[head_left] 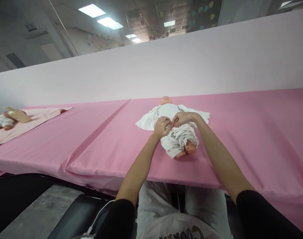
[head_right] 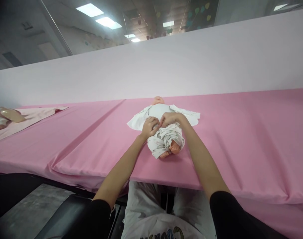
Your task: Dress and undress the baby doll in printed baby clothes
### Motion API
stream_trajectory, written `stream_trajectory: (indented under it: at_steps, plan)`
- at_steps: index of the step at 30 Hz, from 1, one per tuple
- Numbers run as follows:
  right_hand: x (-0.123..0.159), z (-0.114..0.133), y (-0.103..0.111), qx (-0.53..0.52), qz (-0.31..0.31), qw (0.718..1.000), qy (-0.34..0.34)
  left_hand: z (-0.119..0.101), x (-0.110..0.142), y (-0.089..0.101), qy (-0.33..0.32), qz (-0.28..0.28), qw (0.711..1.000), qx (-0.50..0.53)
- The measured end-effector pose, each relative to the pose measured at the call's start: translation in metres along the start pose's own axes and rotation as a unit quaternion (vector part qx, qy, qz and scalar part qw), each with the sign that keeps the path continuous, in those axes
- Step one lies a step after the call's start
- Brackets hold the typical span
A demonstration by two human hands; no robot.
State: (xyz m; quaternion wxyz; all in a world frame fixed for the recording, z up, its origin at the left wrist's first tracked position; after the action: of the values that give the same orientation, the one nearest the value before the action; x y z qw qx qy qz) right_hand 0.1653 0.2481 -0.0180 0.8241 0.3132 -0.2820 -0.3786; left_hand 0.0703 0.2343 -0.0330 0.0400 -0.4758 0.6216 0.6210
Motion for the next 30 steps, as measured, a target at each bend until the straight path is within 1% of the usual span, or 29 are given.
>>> stream_trajectory:
  at_steps: [4, 7, 8, 10, 12, 14, 17, 18, 20, 22, 23, 24, 26, 28, 29, 30]
  plan:
    - [-0.004, -0.004, -0.002, 0.076, 0.013, 0.996, -0.043, -0.001, 0.000, -0.002, -0.005, 0.003, 1.000, 0.000]
    - [-0.003, 0.000, -0.003, 0.109, 0.009, 0.993, -0.053, -0.002, 0.002, 0.000, -0.013, -0.013, 1.000, 0.003]
    - [-0.001, 0.003, -0.001, 0.110, 0.000, 0.993, -0.050, -0.003, 0.002, 0.001, -0.013, -0.021, 1.000, 0.004]
    - [0.004, 0.010, 0.006, 0.103, -0.040, 0.993, -0.035, -0.002, 0.004, 0.003, -0.001, -0.035, 0.999, 0.005]
    - [0.011, 0.016, 0.017, 0.083, -0.096, 0.992, -0.018, 0.001, 0.005, 0.005, 0.030, -0.052, 0.998, 0.008]
    - [0.018, 0.019, 0.027, 0.055, -0.143, 0.988, -0.012, 0.006, 0.006, 0.010, 0.078, -0.085, 0.993, 0.021]
    - [0.023, 0.014, 0.036, 0.018, -0.183, 0.983, -0.020, 0.021, 0.009, 0.016, 0.166, -0.143, 0.973, 0.076]
    - [0.024, 0.008, 0.037, 0.011, -0.186, 0.982, -0.028, 0.028, 0.010, 0.016, 0.191, -0.157, 0.964, 0.101]
    - [0.022, -0.007, 0.035, 0.000, -0.171, 0.984, -0.050, 0.043, 0.012, 0.014, 0.235, -0.170, 0.943, 0.159]
    - [0.020, -0.029, 0.032, -0.013, -0.155, 0.985, -0.079, 0.060, 0.015, 0.006, 0.278, -0.163, 0.918, 0.232]
    - [0.020, -0.039, 0.032, -0.027, -0.157, 0.983, -0.087, 0.068, 0.017, 0.001, 0.301, -0.149, 0.900, 0.277]
    - [0.020, -0.048, 0.033, -0.050, -0.166, 0.981, -0.088, 0.074, 0.019, -0.005, 0.323, -0.131, 0.878, 0.328]
    - [0.019, -0.062, 0.035, -0.123, -0.188, 0.972, -0.074, 0.082, 0.022, -0.015, 0.357, -0.091, 0.823, 0.432]
    - [0.016, -0.074, 0.035, -0.218, -0.202, 0.953, -0.060, 0.084, 0.025, -0.019, 0.370, -0.061, 0.770, 0.517]
    - [0.014, -0.080, 0.035, -0.258, -0.210, 0.941, -0.057, 0.083, 0.026, -0.019, 0.369, -0.045, 0.752, 0.544]
    - [0.012, -0.085, 0.035, -0.286, -0.224, 0.930, -0.055, 0.083, 0.027, -0.018, 0.366, -0.029, 0.744, 0.559]
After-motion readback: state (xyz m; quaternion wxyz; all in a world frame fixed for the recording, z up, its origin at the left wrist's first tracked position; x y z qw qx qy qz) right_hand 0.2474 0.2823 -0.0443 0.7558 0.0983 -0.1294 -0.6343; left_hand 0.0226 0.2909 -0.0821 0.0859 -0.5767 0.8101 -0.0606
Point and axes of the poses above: each hand's wrist, its own x-axis away from the middle knuckle, its own y-axis out of the back of the hand, z = x × y, the point moved 8 cm from there along -x, towards the middle knuckle
